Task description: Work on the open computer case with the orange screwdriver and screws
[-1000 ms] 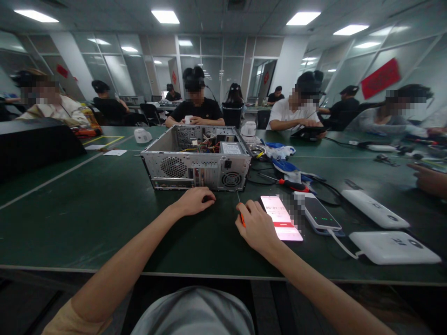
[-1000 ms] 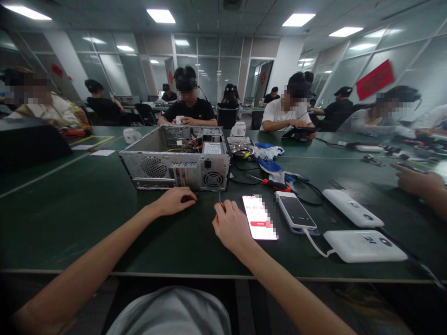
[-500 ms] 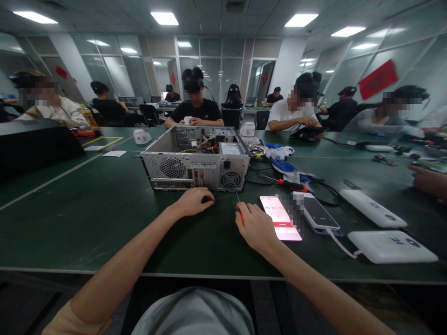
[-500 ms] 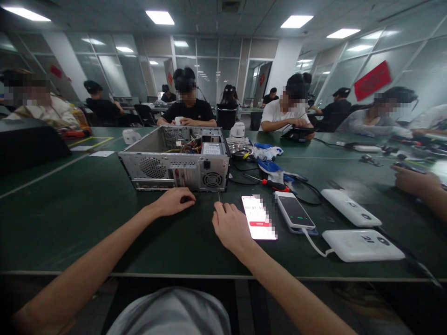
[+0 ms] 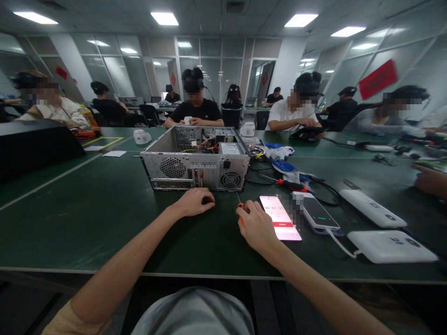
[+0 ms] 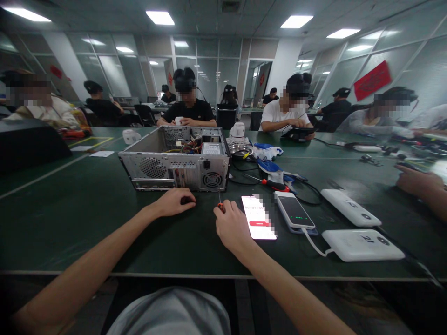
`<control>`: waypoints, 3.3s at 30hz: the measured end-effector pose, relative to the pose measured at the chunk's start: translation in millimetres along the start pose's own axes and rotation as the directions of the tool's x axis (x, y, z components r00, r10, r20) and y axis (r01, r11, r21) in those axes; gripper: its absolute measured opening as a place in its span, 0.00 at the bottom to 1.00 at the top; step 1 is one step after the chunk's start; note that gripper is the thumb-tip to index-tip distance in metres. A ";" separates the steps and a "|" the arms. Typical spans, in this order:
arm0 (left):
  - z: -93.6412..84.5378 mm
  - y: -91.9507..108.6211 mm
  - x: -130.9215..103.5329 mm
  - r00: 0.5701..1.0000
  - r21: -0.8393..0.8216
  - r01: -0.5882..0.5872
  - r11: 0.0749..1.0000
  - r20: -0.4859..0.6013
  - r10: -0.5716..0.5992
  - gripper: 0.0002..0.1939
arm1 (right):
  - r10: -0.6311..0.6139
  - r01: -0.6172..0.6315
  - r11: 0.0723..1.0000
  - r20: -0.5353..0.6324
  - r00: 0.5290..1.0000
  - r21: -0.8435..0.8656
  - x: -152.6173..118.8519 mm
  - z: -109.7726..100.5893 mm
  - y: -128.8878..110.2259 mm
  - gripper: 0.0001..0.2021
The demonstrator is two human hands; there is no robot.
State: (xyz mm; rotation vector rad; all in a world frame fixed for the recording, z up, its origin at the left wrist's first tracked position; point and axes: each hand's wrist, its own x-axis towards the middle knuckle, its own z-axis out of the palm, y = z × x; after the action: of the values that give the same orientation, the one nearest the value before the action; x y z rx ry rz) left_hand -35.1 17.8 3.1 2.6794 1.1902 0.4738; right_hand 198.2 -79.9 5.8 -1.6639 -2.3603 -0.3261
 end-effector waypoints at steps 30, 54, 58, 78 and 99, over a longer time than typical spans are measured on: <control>2.2 -0.9 1.1 1.000 0.005 0.004 1.000 -0.002 -0.004 0.11 | -0.030 0.031 0.999 -0.094 0.995 0.006 -2.0 14.8 4.4 0.17; 2.6 -1.4 0.6 0.998 0.004 -0.008 1.000 -0.064 0.008 0.10 | -0.013 0.014 1.000 -0.050 0.999 0.020 0.1 10.4 2.9 0.15; 0.3 5.3 0.3 0.994 0.016 -0.014 1.000 -0.109 0.015 0.09 | -0.006 0.009 0.999 -0.079 0.997 0.037 1.9 11.3 1.6 0.15; 32.7 61.9 36.7 0.997 -0.055 0.070 0.996 0.014 -0.070 0.27 | -0.004 0.003 0.999 -0.034 0.999 -0.036 2.2 7.3 -2.4 0.12; 38.3 64.9 36.3 0.997 0.029 0.024 0.999 0.069 -0.025 0.27 | 0.170 -0.179 0.982 0.142 0.975 0.058 -0.4 5.6 -11.5 0.10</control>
State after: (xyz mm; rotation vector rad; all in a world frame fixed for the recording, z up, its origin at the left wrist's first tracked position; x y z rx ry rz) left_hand 46.2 0.5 -6.6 2.6777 1.2176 0.3598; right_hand 187.2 -82.3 -0.1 -1.8985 -2.2669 -0.0976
